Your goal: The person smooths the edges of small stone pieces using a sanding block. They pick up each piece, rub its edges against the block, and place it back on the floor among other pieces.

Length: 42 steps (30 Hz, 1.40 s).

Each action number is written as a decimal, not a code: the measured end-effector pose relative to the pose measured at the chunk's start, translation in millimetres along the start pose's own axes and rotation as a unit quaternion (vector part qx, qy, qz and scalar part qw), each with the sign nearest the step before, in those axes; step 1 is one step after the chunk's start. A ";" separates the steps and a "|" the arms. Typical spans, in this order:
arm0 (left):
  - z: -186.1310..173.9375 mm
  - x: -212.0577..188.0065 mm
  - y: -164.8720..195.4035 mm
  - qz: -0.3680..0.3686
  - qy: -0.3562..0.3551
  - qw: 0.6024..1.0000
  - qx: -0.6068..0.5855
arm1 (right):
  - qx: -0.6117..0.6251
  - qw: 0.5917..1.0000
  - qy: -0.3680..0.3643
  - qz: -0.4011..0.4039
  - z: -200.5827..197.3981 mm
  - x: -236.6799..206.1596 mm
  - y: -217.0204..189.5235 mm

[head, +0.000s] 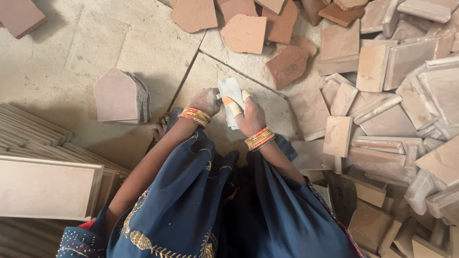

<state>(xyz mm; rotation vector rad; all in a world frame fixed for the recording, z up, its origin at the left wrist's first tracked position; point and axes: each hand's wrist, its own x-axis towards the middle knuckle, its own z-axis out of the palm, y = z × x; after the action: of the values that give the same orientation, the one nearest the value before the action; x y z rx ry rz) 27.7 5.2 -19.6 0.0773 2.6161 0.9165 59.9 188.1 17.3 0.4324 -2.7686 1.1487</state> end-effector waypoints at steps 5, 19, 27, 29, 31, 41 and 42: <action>5.4 3.9 -4.9 -0.007 0.007 1.000 0.009 | -0.040 0.998 -0.038 0.024 7.2 -4.9 7.1; 10.9 2.1 0.6 0.005 0.008 1.000 0.023 | -0.235 0.969 -0.075 0.004 9.9 12.7 -40.1; 11.3 7.6 -6.3 0.064 0.041 0.997 -0.004 | -0.248 0.964 -0.042 -0.084 11.2 -18.6 -29.3; 12.8 8.4 -7.2 0.030 0.020 0.999 0.005 | -0.242 0.966 -0.031 -0.081 7.8 -25.1 -28.9; 14.1 8.7 -7.8 0.012 0.009 1.000 0.007 | -0.244 0.967 -0.033 -0.069 7.6 -26.6 -29.9; 6.9 6.0 -4.7 -0.062 -0.041 0.997 -0.001 | -0.210 0.967 -0.111 0.095 22.3 35.2 -23.0; 6.6 4.2 -3.3 -0.076 -0.062 0.995 -0.014 | -0.183 0.961 -0.138 0.152 19.2 42.4 -16.8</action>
<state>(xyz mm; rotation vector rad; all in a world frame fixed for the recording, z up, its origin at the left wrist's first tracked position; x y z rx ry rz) 26.4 7.2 -27.7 -0.0705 2.4565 0.8665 24.6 154.0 24.1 0.1363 -3.2855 0.6245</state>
